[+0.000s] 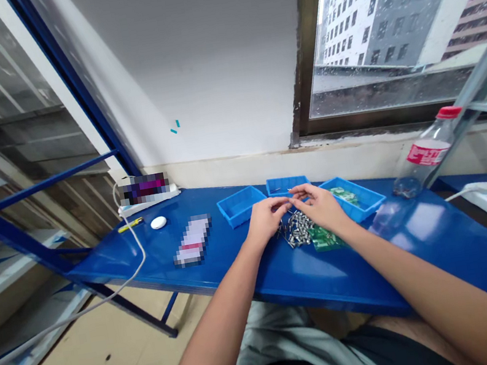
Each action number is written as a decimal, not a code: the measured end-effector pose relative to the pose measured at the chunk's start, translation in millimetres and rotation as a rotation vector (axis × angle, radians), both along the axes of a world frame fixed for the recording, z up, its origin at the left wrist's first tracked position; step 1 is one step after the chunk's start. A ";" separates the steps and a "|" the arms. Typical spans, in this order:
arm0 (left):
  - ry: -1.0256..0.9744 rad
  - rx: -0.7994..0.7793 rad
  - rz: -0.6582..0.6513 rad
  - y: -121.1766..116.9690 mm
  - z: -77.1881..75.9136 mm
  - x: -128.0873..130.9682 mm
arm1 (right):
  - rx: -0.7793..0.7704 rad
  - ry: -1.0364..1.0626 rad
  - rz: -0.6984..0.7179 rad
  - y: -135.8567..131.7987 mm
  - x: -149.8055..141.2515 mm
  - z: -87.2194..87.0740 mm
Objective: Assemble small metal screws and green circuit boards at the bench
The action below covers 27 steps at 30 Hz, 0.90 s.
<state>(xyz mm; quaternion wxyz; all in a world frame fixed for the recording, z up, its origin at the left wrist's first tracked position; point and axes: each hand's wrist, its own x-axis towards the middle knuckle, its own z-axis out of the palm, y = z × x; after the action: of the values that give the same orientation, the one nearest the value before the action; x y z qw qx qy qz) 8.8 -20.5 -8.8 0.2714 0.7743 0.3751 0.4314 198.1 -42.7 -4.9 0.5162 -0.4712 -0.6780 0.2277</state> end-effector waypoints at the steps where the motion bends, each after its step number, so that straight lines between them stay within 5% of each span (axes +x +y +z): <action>1: -0.015 -0.016 0.005 0.3 -0.7 0.1 | -0.008 0.005 0.009 0.1 0.2 0.0; 8: -0.189 -0.101 0.017 3.0 -1.0 1.0 | -0.002 -0.033 -0.016 0.6 0.9 -1.1; 16: -0.293 -0.136 -0.018 8.5 -7.8 1.0 | 0.270 -0.290 -0.002 4.4 5.0 -5.1; 27: -0.284 -0.133 -0.052 4.9 -3.8 2.9 | 0.154 -0.290 0.028 5.5 2.3 -11.1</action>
<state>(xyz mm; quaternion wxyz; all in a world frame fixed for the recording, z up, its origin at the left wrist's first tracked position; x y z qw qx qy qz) 11.7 -15.6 -12.6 0.3836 0.6953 0.3404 0.5036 200.4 -37.2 -16.1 0.4441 -0.4487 -0.7674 0.1120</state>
